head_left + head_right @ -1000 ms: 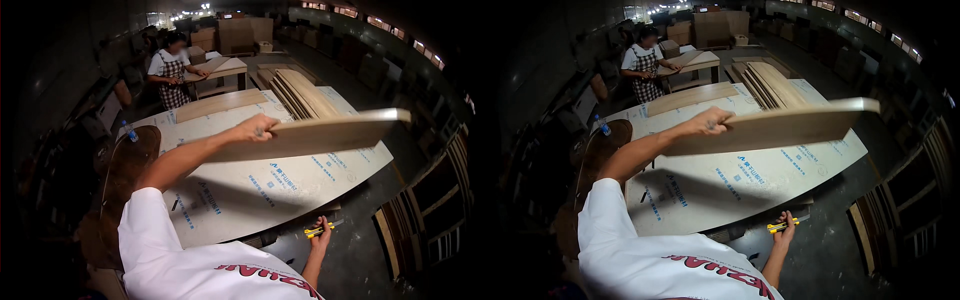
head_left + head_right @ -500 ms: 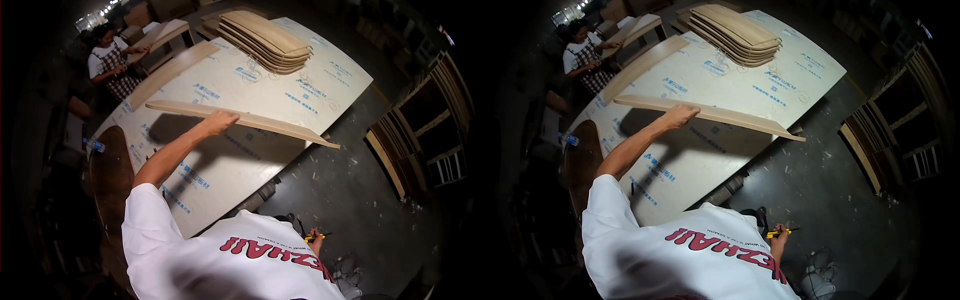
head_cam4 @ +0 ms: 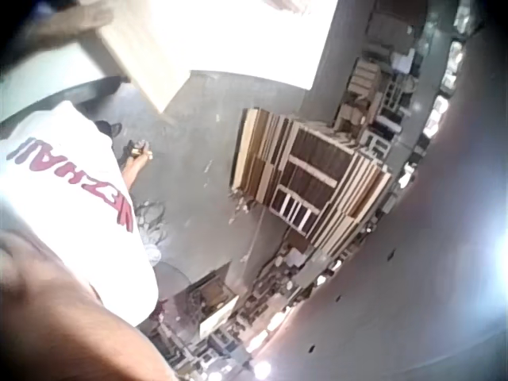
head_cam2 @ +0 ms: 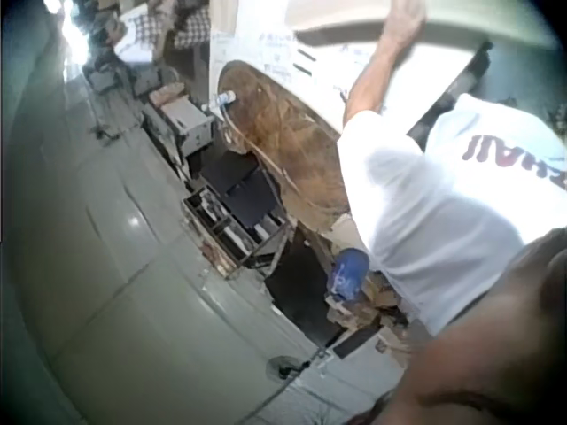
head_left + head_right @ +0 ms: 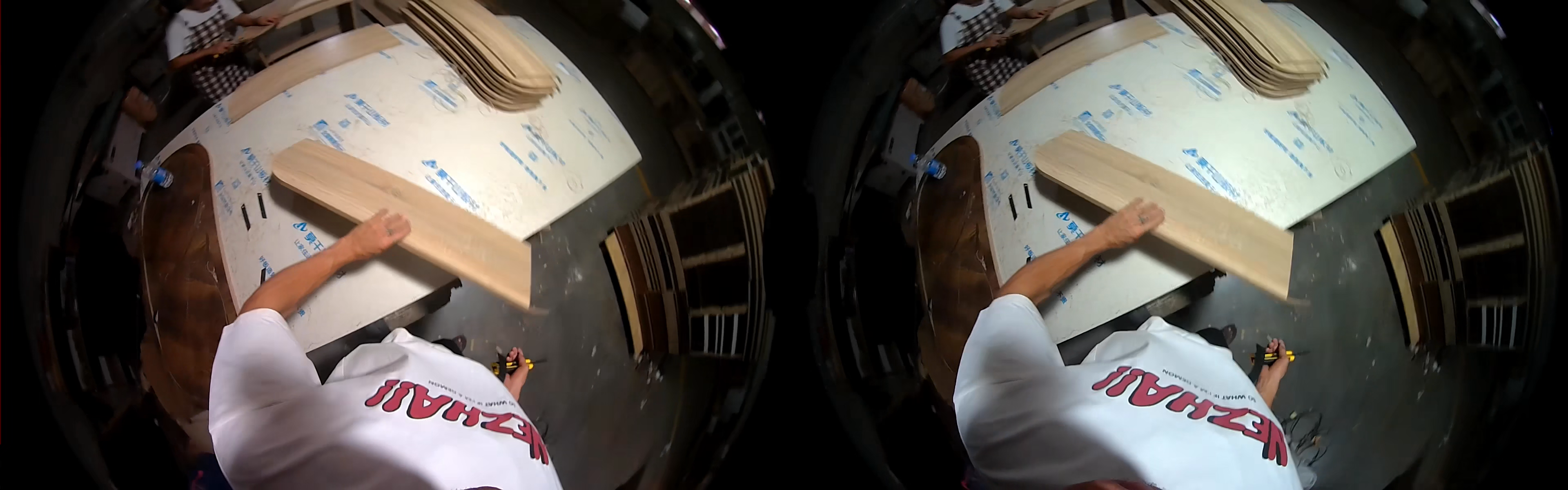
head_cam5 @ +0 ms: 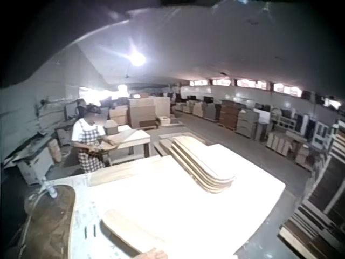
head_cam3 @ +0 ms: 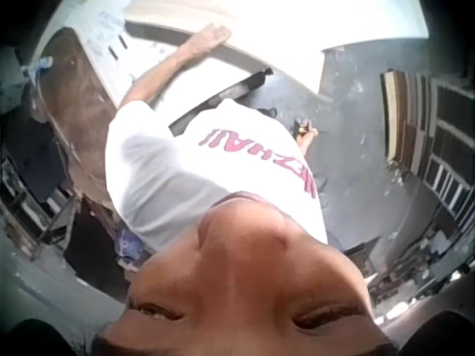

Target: The person trims the edges of wooden panels using a utility knife, turning and positioning each panel on a worktable and placing completed pieces into a stack.

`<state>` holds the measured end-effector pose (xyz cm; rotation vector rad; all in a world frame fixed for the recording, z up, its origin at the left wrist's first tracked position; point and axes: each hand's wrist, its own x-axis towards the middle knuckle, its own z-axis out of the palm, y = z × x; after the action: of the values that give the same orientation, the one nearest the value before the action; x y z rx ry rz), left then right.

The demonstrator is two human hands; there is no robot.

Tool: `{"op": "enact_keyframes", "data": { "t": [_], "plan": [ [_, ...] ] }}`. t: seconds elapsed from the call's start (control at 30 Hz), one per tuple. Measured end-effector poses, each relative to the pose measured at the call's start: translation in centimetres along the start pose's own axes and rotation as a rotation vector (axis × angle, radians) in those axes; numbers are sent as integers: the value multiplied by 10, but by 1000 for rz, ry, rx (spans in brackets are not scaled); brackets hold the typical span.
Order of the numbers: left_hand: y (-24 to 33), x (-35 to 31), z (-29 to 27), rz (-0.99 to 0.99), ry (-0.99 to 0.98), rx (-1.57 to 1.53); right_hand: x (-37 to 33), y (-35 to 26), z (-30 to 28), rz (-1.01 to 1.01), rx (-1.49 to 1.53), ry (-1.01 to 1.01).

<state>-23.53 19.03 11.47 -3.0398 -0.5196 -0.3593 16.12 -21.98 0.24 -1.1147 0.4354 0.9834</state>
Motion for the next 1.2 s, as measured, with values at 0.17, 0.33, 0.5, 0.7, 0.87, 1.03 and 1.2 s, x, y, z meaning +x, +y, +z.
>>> {"op": "enact_keyframes", "data": {
  "t": [0.17, 0.33, 0.5, 0.7, 0.87, 1.03, 1.2],
  "plan": [
    [32, -48, 34, -93, 5, -29, 14, 30, 61, -65, 40, -258],
    [47, -45, 47, -203, -118, -215, 89, 50, 24, -669, -654, -324],
    [58, -39, 49, -334, -259, -241, 85, 47, 12, -512, -631, -512],
    [62, -50, 51, -366, -437, -135, 61, 82, 36, -346, -569, -257],
    [68, 30, 46, -318, -334, -272, 76, 76, 42, -69, 180, 207],
    [120, 104, 83, -31, -146, -478, 26, 63, 30, -58, 183, 342],
    [220, 176, 128, 346, -312, -479, -24, 53, -25, -83, 186, 381]
  ]
}}
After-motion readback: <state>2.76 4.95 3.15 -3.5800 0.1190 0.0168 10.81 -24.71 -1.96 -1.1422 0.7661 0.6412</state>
